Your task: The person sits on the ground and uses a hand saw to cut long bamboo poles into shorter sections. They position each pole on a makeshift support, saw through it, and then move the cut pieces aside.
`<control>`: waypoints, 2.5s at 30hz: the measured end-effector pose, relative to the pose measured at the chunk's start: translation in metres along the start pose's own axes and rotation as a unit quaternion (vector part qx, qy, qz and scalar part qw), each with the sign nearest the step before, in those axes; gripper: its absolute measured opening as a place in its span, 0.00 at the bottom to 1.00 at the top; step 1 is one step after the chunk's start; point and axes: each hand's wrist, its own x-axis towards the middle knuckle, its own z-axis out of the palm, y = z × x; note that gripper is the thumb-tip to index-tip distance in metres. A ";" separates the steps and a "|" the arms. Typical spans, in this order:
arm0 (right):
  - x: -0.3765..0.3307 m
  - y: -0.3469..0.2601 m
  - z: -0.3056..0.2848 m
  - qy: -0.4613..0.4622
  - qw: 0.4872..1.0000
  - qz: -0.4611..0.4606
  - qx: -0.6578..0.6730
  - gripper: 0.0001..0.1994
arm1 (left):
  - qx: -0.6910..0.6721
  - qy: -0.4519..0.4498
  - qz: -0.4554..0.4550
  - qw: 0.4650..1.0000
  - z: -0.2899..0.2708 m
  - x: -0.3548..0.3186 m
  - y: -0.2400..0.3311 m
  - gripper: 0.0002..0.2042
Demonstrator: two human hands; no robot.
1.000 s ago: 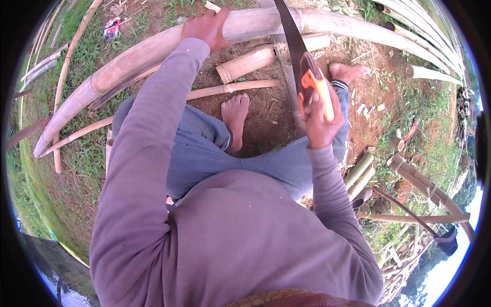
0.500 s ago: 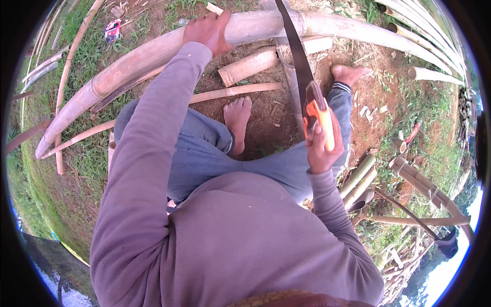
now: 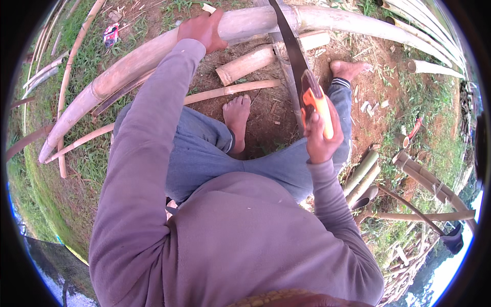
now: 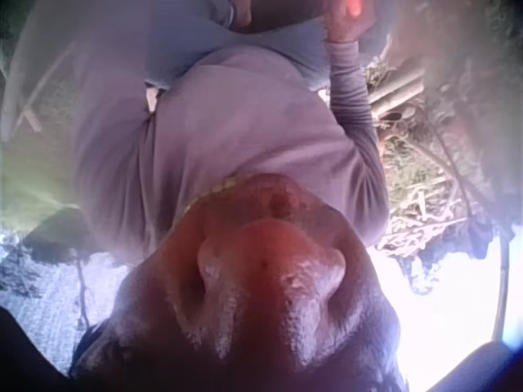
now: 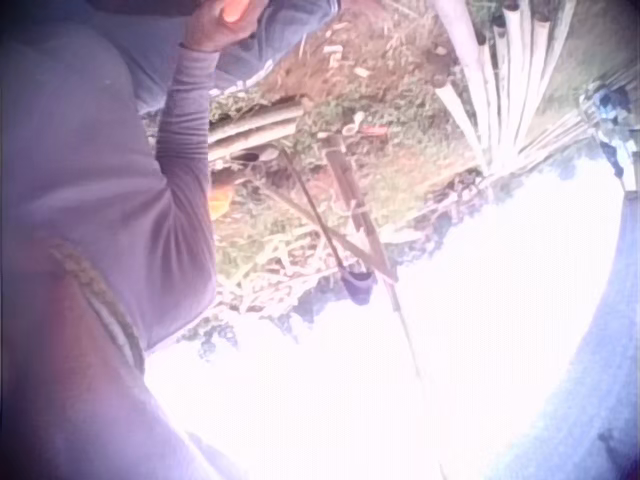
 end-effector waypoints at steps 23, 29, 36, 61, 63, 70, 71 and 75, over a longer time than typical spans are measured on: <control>0.086 0.033 0.073 0.009 0.998 0.031 0.053 0.20 | 0.011 -0.015 0.001 1.000 -0.011 -0.017 0.013 0.41; 0.013 0.032 0.028 0.012 0.994 0.046 0.095 0.22 | -0.016 -0.013 0.003 1.000 -0.005 -0.021 0.012 0.41; 0.002 0.068 0.033 0.010 0.999 -0.010 0.048 0.24 | -0.031 -0.048 0.014 0.998 -0.017 -0.017 0.008 0.47; -0.028 -0.011 -0.028 -0.003 0.999 -0.008 0.036 0.20 | 0.007 -0.077 0.007 0.997 -0.012 -0.034 0.010 0.44; 0.048 0.006 0.026 0.007 0.999 0.025 0.034 0.20 | 0.007 -0.072 0.018 0.997 -0.014 -0.030 0.020 0.45; -0.010 -0.026 -0.012 -0.011 0.994 0.090 0.063 0.22 | -0.025 -0.100 0.008 0.995 -0.022 -0.033 0.005 0.45; -0.047 -0.035 -0.040 -0.022 0.991 0.114 0.070 0.23 | -0.027 -0.105 0.005 0.994 -0.022 -0.031 0.002 0.45; -0.048 -0.015 -0.049 -0.034 0.999 0.027 0.008 0.23 | -0.008 -0.112 -0.001 0.994 -0.022 -0.027 0.011 0.44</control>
